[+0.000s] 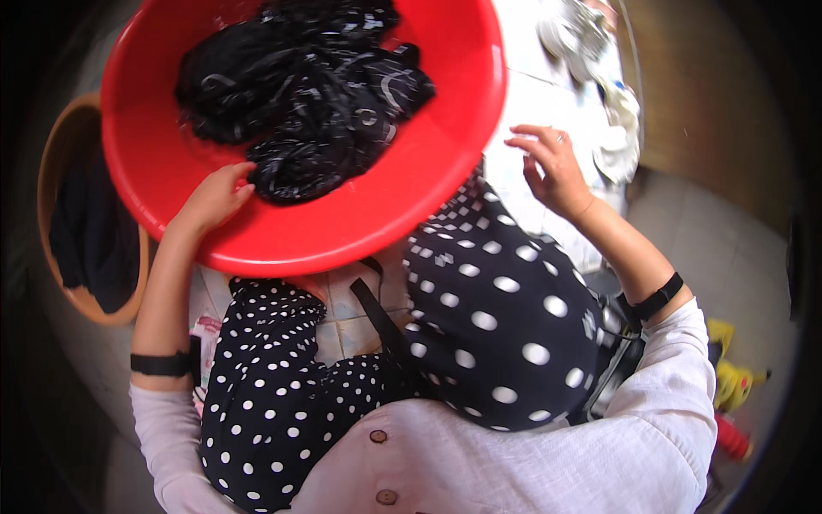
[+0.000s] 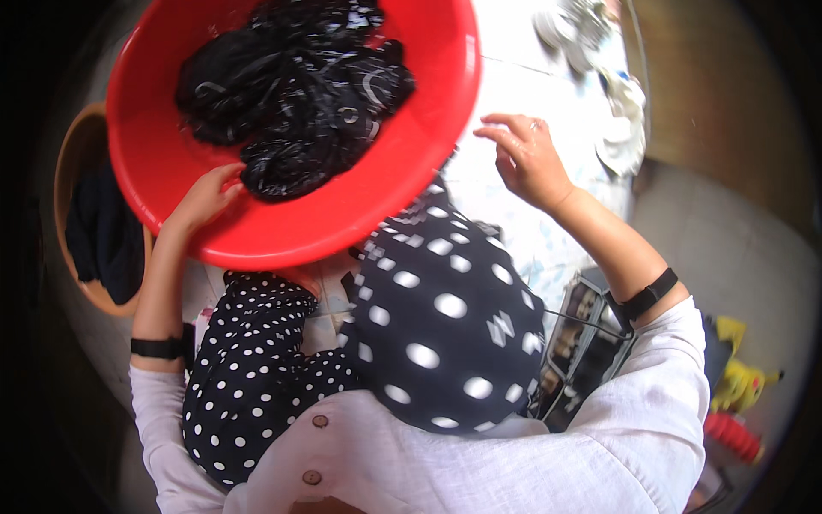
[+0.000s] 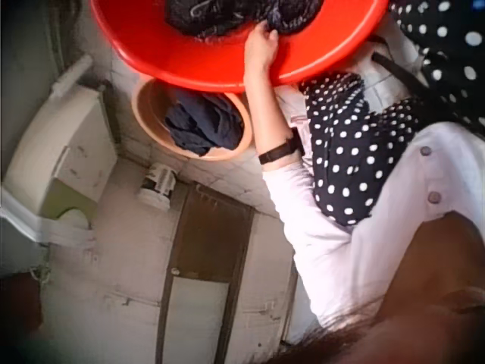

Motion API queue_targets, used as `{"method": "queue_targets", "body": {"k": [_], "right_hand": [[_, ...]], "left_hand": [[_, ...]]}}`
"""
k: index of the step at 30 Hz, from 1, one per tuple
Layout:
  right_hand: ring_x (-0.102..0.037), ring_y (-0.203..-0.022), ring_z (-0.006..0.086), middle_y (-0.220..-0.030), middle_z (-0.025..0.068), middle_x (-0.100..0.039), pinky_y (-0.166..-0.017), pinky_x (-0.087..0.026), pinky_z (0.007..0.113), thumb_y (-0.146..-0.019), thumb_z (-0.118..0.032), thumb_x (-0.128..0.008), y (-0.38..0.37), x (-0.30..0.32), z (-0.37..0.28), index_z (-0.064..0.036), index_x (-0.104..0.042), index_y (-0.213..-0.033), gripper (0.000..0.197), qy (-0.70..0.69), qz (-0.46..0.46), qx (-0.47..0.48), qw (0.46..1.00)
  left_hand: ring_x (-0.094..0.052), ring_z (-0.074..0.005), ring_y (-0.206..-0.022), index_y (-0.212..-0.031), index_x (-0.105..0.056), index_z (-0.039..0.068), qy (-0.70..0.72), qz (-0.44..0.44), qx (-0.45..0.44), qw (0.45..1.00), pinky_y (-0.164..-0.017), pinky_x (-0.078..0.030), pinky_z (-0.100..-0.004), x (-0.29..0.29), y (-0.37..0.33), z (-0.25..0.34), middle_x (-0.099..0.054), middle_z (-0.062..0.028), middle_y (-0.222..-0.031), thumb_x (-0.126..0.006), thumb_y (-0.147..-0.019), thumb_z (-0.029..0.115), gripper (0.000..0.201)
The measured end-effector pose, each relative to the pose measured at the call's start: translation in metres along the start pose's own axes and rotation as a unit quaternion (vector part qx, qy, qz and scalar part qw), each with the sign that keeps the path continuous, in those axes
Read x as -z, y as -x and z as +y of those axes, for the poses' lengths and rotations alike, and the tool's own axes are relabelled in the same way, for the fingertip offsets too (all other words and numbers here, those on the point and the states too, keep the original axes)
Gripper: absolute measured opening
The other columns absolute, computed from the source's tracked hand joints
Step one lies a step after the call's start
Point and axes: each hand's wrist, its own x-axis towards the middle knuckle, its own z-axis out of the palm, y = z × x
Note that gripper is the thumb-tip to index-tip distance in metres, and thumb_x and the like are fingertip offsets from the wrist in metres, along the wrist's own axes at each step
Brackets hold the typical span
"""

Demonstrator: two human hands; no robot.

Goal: The person fills a bucket with water from a tap and pours it into a red basin containing dark clothes. They then sit on the floor and hand-wash the clothes by repeatedly submerging, scrubbing, and wringing them in the basin.

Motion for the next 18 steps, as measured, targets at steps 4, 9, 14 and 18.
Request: {"method": "queue_targets", "body": {"k": [4, 9, 14, 18], "right_hand": [[-0.058, -0.106, 0.0334, -0.118, 0.0129, -0.06, -0.093, -0.045, 0.043, -0.082, -0.012, -0.06, 0.179, -0.007, -0.018, -0.012, -0.058, -0.119, 0.037, -0.14, -0.19, -0.219, 0.947], [-0.056, -0.115, 0.0358, -0.132, 0.0187, -0.054, -0.104, -0.04, 0.04, -0.087, -0.06, -0.054, 0.383, -0.002, -0.116, -0.0186, -0.044, -0.142, 0.07, -0.251, -0.581, -0.346, 0.693], [-0.065, -0.095, 0.0209, -0.125, 0.0099, -0.06, -0.071, -0.058, 0.039, -0.089, -0.023, -0.063, 0.448, -0.013, -0.2, -0.014, -0.043, -0.142, 0.056, -0.57, -0.335, -0.625, 0.415], [-0.063, -0.097, 0.0204, -0.115, 0.011, -0.065, -0.084, -0.052, 0.036, -0.084, -0.016, -0.065, 0.413, -0.043, -0.176, -0.0024, -0.049, -0.134, 0.054, -0.53, -0.305, -0.409, 0.678]], "left_hand": [[-0.064, -0.0305, -0.101, -0.128, -0.053, 0.0, -0.01, -0.039, 0.052, 0.998, -0.089, -0.05, -0.0358, -0.002, 0.011, 0.009, -0.063, -0.0194, -0.117, -0.059, -0.09, 0.013, 0.041], [-0.066, -0.0302, -0.096, -0.125, -0.056, 0.001, -0.097, -0.029, -0.001, 0.995, -0.084, -0.051, -0.0362, -0.005, 0.019, 0.007, -0.067, -0.0178, -0.108, -0.057, -0.089, 0.009, 0.038], [-0.066, -0.0322, -0.094, -0.127, -0.056, 0.006, -0.136, 0.027, 0.036, 0.99, -0.083, -0.051, -0.0394, -0.01, 0.04, 0.021, -0.068, -0.0186, -0.102, -0.058, -0.087, 0.016, 0.041], [-0.065, -0.0343, -0.096, -0.119, -0.062, 0.007, -0.253, 0.044, 0.049, 0.965, -0.083, -0.05, -0.0433, -0.01, 0.059, 0.042, -0.068, -0.0198, -0.1, -0.058, -0.087, 0.023, 0.036]]}}
